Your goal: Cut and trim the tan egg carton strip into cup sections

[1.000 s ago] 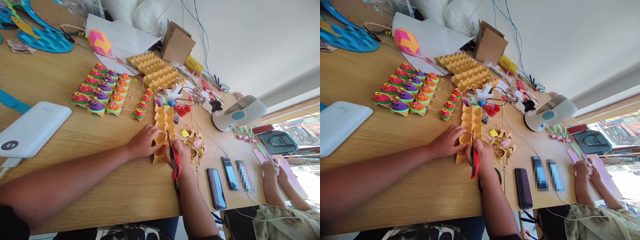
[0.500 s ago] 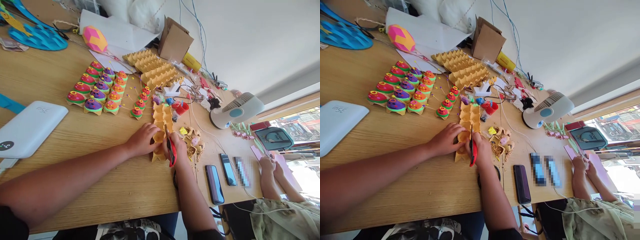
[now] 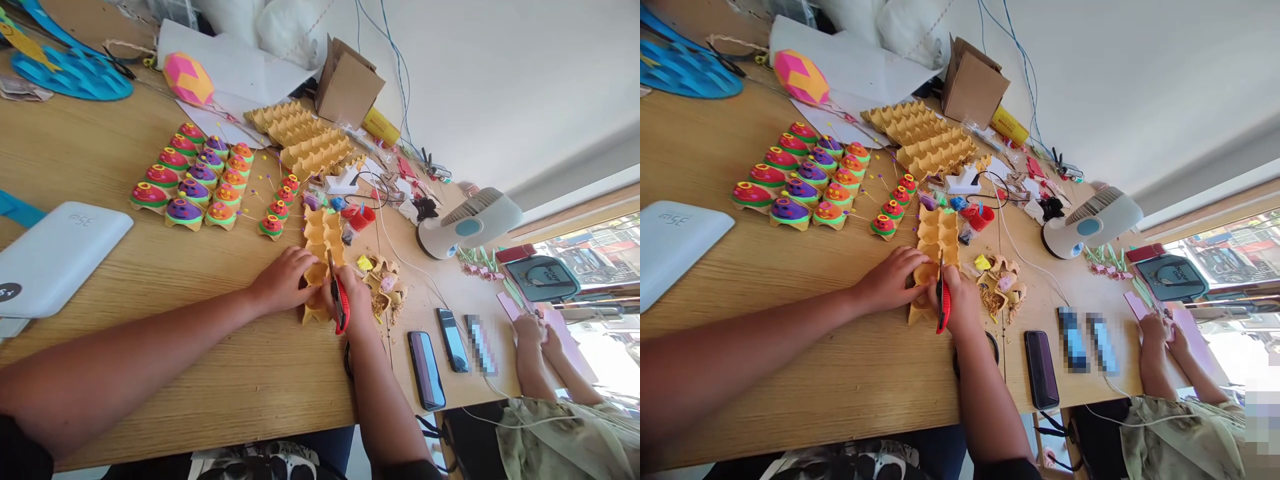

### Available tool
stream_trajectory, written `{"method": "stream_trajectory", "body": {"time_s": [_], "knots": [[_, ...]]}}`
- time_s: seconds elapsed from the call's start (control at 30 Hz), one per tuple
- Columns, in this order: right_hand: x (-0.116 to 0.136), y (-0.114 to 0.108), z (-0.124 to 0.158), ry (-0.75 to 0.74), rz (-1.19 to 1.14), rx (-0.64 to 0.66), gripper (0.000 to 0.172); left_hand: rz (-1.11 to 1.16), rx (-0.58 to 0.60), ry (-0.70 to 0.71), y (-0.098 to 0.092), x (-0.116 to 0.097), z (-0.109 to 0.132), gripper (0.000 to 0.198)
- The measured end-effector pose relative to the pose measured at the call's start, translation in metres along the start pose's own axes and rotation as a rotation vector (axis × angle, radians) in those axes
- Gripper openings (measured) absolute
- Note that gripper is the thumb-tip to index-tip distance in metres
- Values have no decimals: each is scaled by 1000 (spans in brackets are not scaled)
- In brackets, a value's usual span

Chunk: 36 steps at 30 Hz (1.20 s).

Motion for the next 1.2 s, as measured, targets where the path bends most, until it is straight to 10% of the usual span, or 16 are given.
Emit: {"method": "stream_trajectory", "body": {"time_s": [1.2], "knots": [[7,-11,1,-26,-8,-26,9,18,21,24,-1,-2,1,38]]}}
Point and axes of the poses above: each hand's wrist, its own z-axis away from the middle knuckle, its own y-axis out of the palm, x = y × z, the point moved 5 cm from there along -z, towards the middle knuckle, and after that the axes turned 4 degrees about -x, right-handed, at the moved point
